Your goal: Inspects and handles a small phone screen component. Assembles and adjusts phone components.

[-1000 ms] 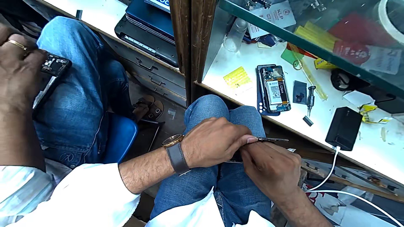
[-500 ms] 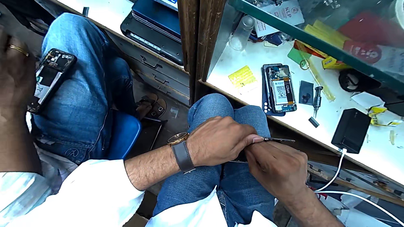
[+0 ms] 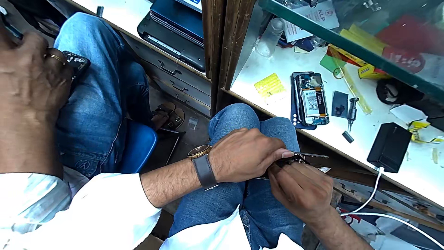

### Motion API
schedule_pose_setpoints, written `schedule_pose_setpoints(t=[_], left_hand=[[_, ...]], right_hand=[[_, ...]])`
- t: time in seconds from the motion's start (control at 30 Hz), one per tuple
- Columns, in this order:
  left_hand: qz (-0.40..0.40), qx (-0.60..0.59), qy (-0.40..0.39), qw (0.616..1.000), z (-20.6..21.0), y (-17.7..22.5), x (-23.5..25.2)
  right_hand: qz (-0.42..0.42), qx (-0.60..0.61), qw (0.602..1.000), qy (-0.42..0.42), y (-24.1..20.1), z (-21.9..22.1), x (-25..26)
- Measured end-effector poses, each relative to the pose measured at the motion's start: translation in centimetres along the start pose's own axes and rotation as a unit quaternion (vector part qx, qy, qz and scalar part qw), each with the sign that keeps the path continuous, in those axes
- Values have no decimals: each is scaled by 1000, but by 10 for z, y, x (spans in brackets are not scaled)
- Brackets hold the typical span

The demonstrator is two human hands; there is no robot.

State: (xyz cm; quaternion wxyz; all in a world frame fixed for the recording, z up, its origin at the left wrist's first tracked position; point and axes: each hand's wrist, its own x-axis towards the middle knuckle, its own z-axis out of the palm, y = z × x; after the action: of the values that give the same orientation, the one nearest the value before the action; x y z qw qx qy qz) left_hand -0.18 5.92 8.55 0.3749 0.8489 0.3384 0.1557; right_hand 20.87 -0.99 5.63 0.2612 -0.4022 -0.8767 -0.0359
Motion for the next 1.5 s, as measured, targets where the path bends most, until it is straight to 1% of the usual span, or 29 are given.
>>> schedule_pose_setpoints(t=[0.23,0.33,0.47,0.53,0.57,0.63,0.7,0.73,0.77,0.8,0.9,0.97,1.03,1.1,1.17,1.23,1.27,1.3,1.37,1.43,1.5], left_hand=[[3,-3,2,1000,1,-1,1],[6,-8,3,1000,-1,-1,0],[17,2,9,1000,-2,-1,-1],[20,17,7,1000,0,-2,-1],[19,23,6,1000,1,-2,-2],[21,36,7,999,2,-2,-2],[19,29,17,999,2,-3,-1],[15,23,20,999,2,-3,0],[9,18,24,1000,1,-2,1],[1,13,26,1000,0,-2,3],[-20,-16,32,999,-5,-2,5],[-33,-42,41,998,-10,-4,7],[-53,-87,50,994,-16,-3,6],[-77,-185,64,978,-23,3,3],[-95,-331,71,936,-27,13,-1],[-92,-476,74,871,-23,22,-6],[-93,-530,82,839,-21,26,-8],[-93,-568,92,813,-18,30,-11],[-87,-618,116,772,-14,37,-17],[-81,-644,139,748,-13,42,-25],[-71,-650,159,740,-15,49,-33]], right_hand=[[1,6,1000,9,0,1,-2],[50,49,997,43,-8,-6,-3],[149,100,979,98,-22,-14,-18],[222,135,957,129,-27,-13,-31],[274,157,938,142,-28,-14,-38],[385,197,888,156,-28,-17,-44],[482,229,835,135,-24,-22,-44],[513,245,813,127,-21,-24,-44],[531,256,799,120,-20,-24,-44],[537,260,795,111,-18,-23,-43],[539,253,800,71,-17,-20,-43],[539,245,804,58,-16,-20,-42],[530,246,808,80,-15,-22,-40],[495,286,808,140,-12,-29,-32],[450,340,799,209,-8,-40,-16],[410,370,796,249,-4,-52,1],[391,379,797,262,-1,-57,9],[374,386,800,269,1,-59,16],[348,392,807,272,3,-61,29],[325,397,815,269,2,-61,38],[292,400,827,265,1,-61,48]])
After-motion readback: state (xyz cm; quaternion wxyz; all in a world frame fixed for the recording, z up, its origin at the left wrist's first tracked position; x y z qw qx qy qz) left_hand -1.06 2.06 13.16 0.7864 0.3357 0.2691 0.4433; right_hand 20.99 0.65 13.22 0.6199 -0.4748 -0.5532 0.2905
